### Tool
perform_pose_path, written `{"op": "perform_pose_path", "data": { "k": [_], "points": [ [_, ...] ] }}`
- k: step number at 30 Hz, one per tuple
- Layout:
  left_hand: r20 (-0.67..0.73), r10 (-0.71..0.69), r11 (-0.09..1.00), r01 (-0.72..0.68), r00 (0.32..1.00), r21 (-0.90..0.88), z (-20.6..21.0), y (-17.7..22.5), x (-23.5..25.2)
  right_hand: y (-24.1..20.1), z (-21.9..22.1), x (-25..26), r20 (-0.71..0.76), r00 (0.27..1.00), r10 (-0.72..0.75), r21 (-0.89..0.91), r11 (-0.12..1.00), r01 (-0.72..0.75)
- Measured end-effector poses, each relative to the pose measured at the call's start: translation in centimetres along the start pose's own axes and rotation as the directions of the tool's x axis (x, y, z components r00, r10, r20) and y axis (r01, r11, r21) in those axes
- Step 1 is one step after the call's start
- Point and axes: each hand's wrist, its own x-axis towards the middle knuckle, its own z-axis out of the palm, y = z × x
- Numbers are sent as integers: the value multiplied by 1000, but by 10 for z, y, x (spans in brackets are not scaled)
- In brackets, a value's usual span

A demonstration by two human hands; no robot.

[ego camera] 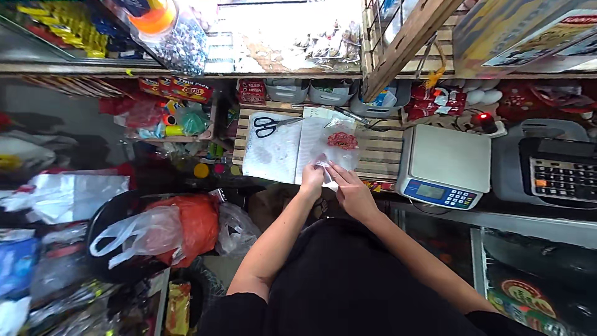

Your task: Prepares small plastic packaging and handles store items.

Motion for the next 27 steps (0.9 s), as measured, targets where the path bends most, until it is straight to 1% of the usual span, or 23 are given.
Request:
{"op": "perform_pose_path", "data": {
  "k": [1,3,5,7,8,9,11,12,15,17,18,19,20,21,22,24,26,27],
  "points": [
    [-35,15,994,-19,999,-108,6,-8,2,-3,1,0,10,1000,5,6,1000,-5],
    [-29,9,962,-16,1000,-272,12,-16,5,-10,5,0,10,1000,23,23,999,-24],
    [-16,-39,920,30,999,-391,16,-19,9,-12,9,-3,-22,999,30,30,999,-29],
    [-44,-78,884,49,996,-465,21,-17,15,-13,13,-5,-77,997,15,45,999,-11],
    [-59,-74,876,36,996,-481,24,-17,18,-14,14,-5,-100,995,10,54,999,-4],
    [-66,-40,875,3,997,-485,26,-21,22,-16,14,-5,-122,993,3,57,998,4],
    [-24,57,875,-61,998,-481,25,-45,37,-20,15,-6,-167,985,-34,46,998,42],
    [-23,20,869,-29,1000,-494,26,-53,39,-22,15,-7,-181,982,-59,34,997,66],
    [73,-73,893,98,995,-438,19,-52,38,-23,13,-8,-176,980,-89,17,995,94],
    [82,-148,859,169,986,-483,22,-70,64,-18,13,-8,-179,982,-65,14,998,69],
    [71,-158,844,172,985,-508,24,-77,71,-17,13,-8,-176,983,-56,17,998,60],
    [51,-125,848,134,991,-513,25,-79,71,-17,14,-9,-173,983,-56,22,998,61],
    [13,-69,873,67,998,-482,26,-77,66,-17,14,-10,-165,984,-64,28,997,69],
    [-14,-36,913,28,999,-407,25,-73,54,-19,14,-11,-159,984,-77,27,996,83],
    [2,-58,946,56,998,-319,21,-64,33,-22,14,-13,-161,982,-98,19,995,102],
    [60,-127,988,132,990,-80,11,-30,-20,-29,12,-16,-166,975,-147,3,989,150],
    [82,-215,964,198,973,178,2,4,-51,-36,4,-17,-132,975,-180,11,983,184],
    [92,-243,939,210,966,273,-1,15,-56,-39,-1,-18,-94,979,-179,24,983,182]
  ]
}}
